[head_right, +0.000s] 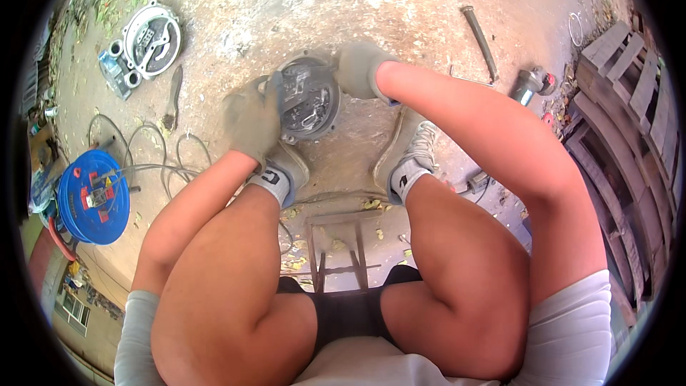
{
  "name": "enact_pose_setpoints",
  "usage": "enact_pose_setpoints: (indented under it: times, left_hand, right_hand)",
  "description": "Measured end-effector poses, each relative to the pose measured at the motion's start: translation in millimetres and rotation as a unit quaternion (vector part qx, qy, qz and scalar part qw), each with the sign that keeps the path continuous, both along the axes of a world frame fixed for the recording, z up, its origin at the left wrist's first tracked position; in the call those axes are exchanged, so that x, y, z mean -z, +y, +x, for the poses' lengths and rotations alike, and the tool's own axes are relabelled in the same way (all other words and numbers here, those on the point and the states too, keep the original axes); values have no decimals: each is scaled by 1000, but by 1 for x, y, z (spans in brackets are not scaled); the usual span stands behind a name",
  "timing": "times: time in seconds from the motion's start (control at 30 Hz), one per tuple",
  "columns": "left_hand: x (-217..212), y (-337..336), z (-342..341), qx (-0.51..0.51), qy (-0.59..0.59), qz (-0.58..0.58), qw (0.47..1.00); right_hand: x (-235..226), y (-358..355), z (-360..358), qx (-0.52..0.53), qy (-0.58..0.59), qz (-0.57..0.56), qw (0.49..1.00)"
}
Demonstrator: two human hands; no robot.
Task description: The person cleans a circular metal part by hand with a brush and then uses a power drill with a wire brush attachment to scrub the surface. They also use a screwdriver to scrape residue from the part.
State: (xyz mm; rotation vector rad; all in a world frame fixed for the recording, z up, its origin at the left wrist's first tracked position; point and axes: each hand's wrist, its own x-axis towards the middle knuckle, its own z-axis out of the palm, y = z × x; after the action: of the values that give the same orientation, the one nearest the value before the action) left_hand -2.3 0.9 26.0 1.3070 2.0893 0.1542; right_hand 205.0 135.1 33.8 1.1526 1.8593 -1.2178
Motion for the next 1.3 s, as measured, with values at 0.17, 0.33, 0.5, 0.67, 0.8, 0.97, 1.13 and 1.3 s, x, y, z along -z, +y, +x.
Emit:
enact_pose_setpoints:
  times: [0.17, 0.33, 0.5, 0.67, 0.8, 0.97, 1.13, 1.3]
  left_hand:
    - [8, -2, -3, 17, -18, -3, 1000]
    - [34, -15, -10, 61, -14, 69, 996]
    - [0, -4, 7, 51, 10, 56, 997]
    - [12, -4, 2, -15, -47, 27, 998]
    - [-4, 7, 4, -10, -125, -52, 991]
    - [-5, 6, 14, 34, -140, 1, 990]
    - [11, -7, 1, 143, -84, 59, 984]
    - [-11, 9, 15, 47, -142, -30, 988]
  right_hand:
    - [-14, -12, 8, -58, -33, 72, 995]
    - [-20, -8, -12, -112, -50, 84, 989]
    - [-8, -4, -1, -87, 20, 103, 991]
    - [-26, 1, 19, -137, 0, 116, 984]
    - [-27, 11, 10, -216, -10, 157, 964]
    - [-19, 16, -6, -237, 9, 144, 961]
    - [-35, 24, -12, -263, 24, 126, 956]
    - [-33, 30, -25, -320, -3, 150, 936]
